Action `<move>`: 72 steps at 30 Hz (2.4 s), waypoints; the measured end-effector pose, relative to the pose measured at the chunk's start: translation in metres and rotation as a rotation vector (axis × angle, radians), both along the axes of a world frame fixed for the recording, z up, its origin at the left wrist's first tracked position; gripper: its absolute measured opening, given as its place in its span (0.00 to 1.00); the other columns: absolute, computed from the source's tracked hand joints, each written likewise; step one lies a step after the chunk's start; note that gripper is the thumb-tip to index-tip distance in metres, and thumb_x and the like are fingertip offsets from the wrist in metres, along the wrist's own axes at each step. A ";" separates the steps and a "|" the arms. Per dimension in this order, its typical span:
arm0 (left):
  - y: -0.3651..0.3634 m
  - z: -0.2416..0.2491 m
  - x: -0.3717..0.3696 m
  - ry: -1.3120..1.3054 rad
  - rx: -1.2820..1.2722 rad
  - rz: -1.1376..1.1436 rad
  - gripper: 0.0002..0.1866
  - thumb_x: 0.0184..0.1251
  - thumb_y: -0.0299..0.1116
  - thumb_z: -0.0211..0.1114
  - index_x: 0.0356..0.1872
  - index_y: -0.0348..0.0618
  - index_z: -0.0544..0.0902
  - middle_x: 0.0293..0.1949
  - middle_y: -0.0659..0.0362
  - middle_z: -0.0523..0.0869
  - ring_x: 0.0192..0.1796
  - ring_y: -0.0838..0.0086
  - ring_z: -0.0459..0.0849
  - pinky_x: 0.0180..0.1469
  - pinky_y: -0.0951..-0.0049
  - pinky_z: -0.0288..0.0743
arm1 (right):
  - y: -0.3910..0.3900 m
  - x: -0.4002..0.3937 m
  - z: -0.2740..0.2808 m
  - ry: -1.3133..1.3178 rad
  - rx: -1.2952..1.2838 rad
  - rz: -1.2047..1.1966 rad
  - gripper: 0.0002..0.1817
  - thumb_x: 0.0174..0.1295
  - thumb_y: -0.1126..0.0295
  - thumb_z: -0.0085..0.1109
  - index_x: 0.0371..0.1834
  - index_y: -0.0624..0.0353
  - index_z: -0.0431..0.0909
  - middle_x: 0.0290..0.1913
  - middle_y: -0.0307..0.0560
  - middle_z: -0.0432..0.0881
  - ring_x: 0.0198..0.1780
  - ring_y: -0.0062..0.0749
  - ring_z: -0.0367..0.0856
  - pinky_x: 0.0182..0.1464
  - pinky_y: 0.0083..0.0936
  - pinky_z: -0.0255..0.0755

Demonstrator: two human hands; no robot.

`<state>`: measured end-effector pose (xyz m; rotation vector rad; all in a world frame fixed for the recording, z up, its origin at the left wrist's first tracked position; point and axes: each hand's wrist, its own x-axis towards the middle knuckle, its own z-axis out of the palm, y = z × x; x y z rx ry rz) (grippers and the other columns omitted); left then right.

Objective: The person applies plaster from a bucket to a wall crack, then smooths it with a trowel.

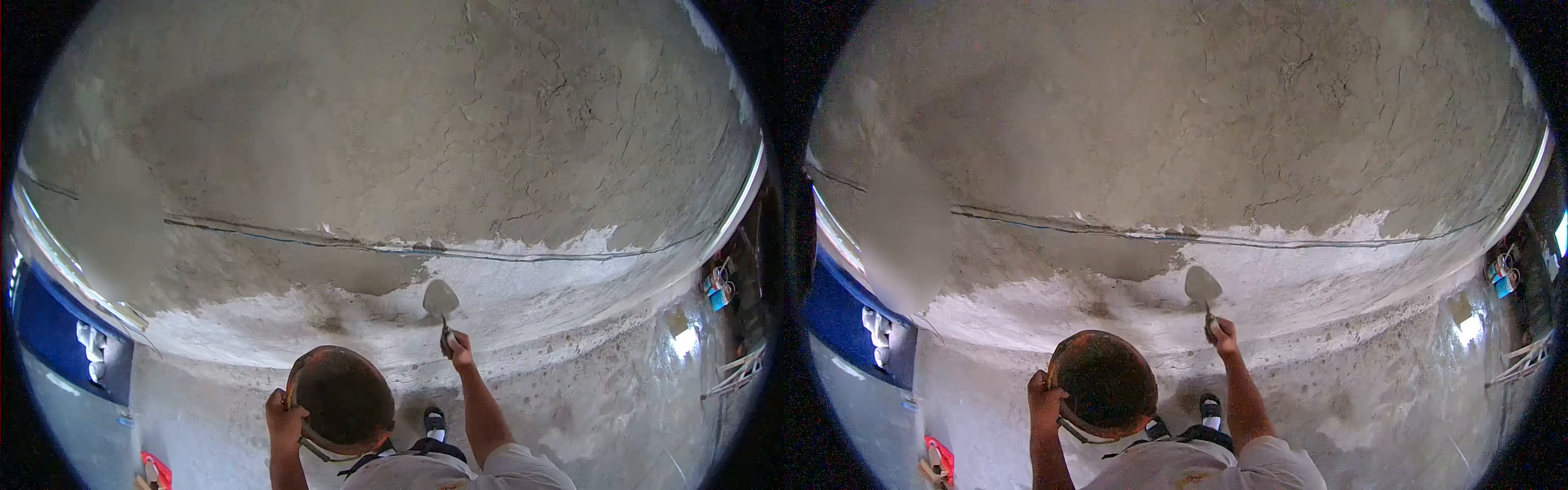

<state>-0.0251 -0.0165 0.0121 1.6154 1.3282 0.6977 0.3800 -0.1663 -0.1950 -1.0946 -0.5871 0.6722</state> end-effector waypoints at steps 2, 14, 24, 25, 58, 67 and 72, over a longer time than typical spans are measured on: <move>-0.008 0.022 0.010 -0.004 -0.104 0.060 0.15 0.39 0.19 0.68 0.28 0.40 0.72 0.26 0.59 0.77 0.30 0.73 0.76 0.33 0.68 0.73 | -0.031 -0.015 -0.026 0.017 -0.038 0.014 0.24 0.78 0.54 0.52 0.23 0.54 0.71 0.19 0.34 0.68 0.19 0.20 0.63 0.24 0.23 0.59; -0.008 0.021 0.029 0.047 -0.085 -0.044 0.12 0.43 0.19 0.67 0.29 0.38 0.73 0.26 0.60 0.76 0.33 0.75 0.74 0.37 0.70 0.71 | -0.087 -0.058 0.167 -1.132 -0.698 0.344 0.18 0.58 0.62 0.72 0.48 0.56 0.80 0.42 0.51 0.85 0.42 0.44 0.88 0.43 0.40 0.80; -0.006 0.019 0.030 -0.008 0.007 -0.141 0.16 0.41 0.19 0.68 0.27 0.43 0.68 0.25 0.64 0.70 0.32 0.76 0.71 0.35 0.71 0.68 | 0.003 -0.100 0.209 -1.838 -0.822 0.729 0.15 0.60 0.64 0.67 0.51 0.45 0.86 0.46 0.42 0.83 0.49 0.39 0.85 0.48 0.37 0.79; -0.004 0.017 0.030 0.029 0.037 -0.160 0.16 0.41 0.19 0.68 0.27 0.42 0.68 0.25 0.63 0.70 0.32 0.75 0.70 0.35 0.71 0.68 | 0.007 -0.101 0.209 -1.899 -0.765 0.704 0.14 0.60 0.65 0.67 0.50 0.45 0.86 0.46 0.41 0.84 0.50 0.38 0.85 0.50 0.36 0.78; 0.005 0.016 0.075 0.040 0.014 -0.105 0.15 0.43 0.21 0.69 0.30 0.38 0.70 0.26 0.56 0.73 0.31 0.69 0.73 0.36 0.66 0.71 | -0.096 -0.041 0.163 -0.566 -0.454 0.268 0.20 0.53 0.72 0.82 0.48 0.63 0.85 0.42 0.46 0.90 0.44 0.24 0.86 0.49 0.26 0.81; 0.001 0.028 0.092 -0.109 0.089 -0.082 0.16 0.43 0.19 0.70 0.27 0.40 0.69 0.24 0.60 0.72 0.29 0.73 0.71 0.33 0.65 0.70 | -0.078 -0.013 0.169 -0.679 -0.277 0.156 0.06 0.68 0.74 0.66 0.42 0.66 0.81 0.33 0.43 0.83 0.34 0.22 0.76 0.36 0.27 0.73; -0.010 0.029 0.101 -0.149 0.025 -0.039 0.16 0.40 0.20 0.71 0.25 0.40 0.70 0.23 0.60 0.74 0.29 0.72 0.73 0.33 0.65 0.71 | -0.053 0.007 0.154 -0.446 -0.251 0.260 0.11 0.76 0.67 0.57 0.42 0.65 0.79 0.28 0.38 0.79 0.28 0.19 0.72 0.31 0.25 0.69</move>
